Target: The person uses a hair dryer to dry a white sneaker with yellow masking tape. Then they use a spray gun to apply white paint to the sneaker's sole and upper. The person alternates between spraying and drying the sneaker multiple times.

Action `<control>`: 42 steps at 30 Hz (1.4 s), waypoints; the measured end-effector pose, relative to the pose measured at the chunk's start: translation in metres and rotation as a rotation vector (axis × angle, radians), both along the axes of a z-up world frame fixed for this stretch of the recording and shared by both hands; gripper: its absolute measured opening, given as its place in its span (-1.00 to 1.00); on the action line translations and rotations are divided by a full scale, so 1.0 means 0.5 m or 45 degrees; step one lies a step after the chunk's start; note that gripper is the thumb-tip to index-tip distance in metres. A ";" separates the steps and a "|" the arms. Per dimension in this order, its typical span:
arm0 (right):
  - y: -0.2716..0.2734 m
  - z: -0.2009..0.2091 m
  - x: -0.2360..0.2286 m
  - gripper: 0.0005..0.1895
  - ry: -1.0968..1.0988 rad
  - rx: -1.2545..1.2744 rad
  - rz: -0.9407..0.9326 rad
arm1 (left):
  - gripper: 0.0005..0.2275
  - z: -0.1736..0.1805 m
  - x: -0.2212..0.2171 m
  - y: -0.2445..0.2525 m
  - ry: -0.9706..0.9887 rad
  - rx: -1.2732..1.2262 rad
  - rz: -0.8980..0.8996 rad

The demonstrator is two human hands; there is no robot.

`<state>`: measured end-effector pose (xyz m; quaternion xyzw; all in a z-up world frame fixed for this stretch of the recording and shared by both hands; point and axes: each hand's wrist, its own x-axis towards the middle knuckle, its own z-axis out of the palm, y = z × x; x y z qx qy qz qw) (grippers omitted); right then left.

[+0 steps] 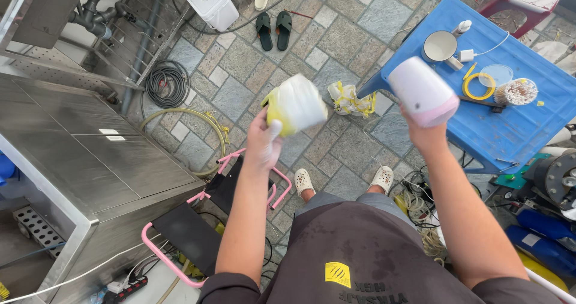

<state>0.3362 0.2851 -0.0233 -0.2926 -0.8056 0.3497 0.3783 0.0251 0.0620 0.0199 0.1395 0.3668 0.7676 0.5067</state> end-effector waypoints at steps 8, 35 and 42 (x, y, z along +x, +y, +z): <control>-0.062 0.111 -0.027 -0.56 -0.582 -0.299 0.432 | -0.56 -0.001 -0.030 0.080 0.111 -0.274 0.226; -0.096 0.259 -0.121 -0.58 -0.406 -0.048 0.574 | -0.65 0.037 -0.089 0.088 0.251 -0.439 0.125; -0.082 0.264 -0.091 -0.57 -0.385 -0.086 0.573 | -0.62 0.021 -0.097 0.094 0.166 -0.648 0.111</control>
